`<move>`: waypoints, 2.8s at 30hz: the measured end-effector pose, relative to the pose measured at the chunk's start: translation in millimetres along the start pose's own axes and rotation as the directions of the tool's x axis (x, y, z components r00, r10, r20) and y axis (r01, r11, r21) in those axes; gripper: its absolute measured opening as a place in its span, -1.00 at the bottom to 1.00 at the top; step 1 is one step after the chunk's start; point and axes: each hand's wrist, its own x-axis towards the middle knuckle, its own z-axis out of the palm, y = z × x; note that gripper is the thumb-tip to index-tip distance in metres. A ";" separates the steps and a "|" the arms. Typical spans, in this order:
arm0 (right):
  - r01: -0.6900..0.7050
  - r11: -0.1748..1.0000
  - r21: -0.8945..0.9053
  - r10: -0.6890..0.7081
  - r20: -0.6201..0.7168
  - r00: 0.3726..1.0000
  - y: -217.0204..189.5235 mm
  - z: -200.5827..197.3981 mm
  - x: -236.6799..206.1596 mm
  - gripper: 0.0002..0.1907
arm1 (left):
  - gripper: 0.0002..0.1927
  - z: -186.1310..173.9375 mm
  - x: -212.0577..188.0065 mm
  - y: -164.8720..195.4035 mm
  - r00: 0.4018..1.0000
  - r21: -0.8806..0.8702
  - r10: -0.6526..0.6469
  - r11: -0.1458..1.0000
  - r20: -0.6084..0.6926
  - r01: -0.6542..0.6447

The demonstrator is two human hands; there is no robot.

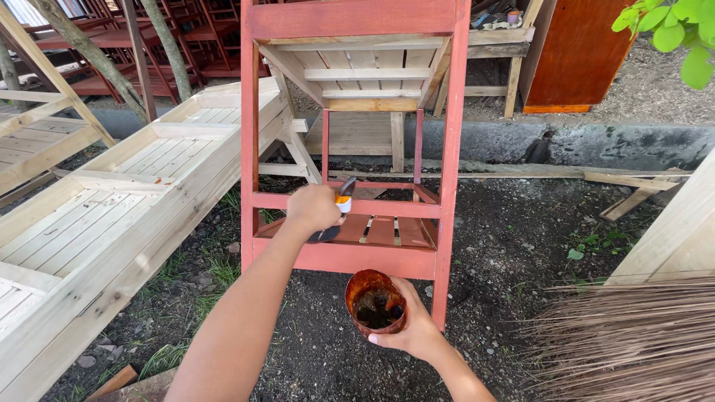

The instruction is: The person applies reddish-brown wood stain to a slatted wooden chair frame using a brush, holding a container of stain in the other hand. They work over the seat slats, rails, and lower frame of the chair, dipping the brush into the container as they coat different surfaces.

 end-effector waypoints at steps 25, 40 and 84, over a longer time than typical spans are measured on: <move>0.020 0.989 0.143 -0.001 -0.133 0.991 19.6 -7.9 -31.0 0.25 | -0.69 18.0 -29.9 2.1 0.978 -0.048 0.036 0.998 -0.204 -0.047; 0.116 0.973 0.200 -0.080 -0.176 0.981 5.4 31.4 -28.0 0.13 | -0.78 57.6 -168.6 -152.3 0.635 -0.526 -0.091 0.656 -0.767 -0.541; -0.053 0.977 0.209 0.110 -0.271 0.956 23.5 28.8 -65.7 0.17 | -0.76 2.3 11.5 -82.5 0.959 0.250 0.283 0.926 0.036 -0.282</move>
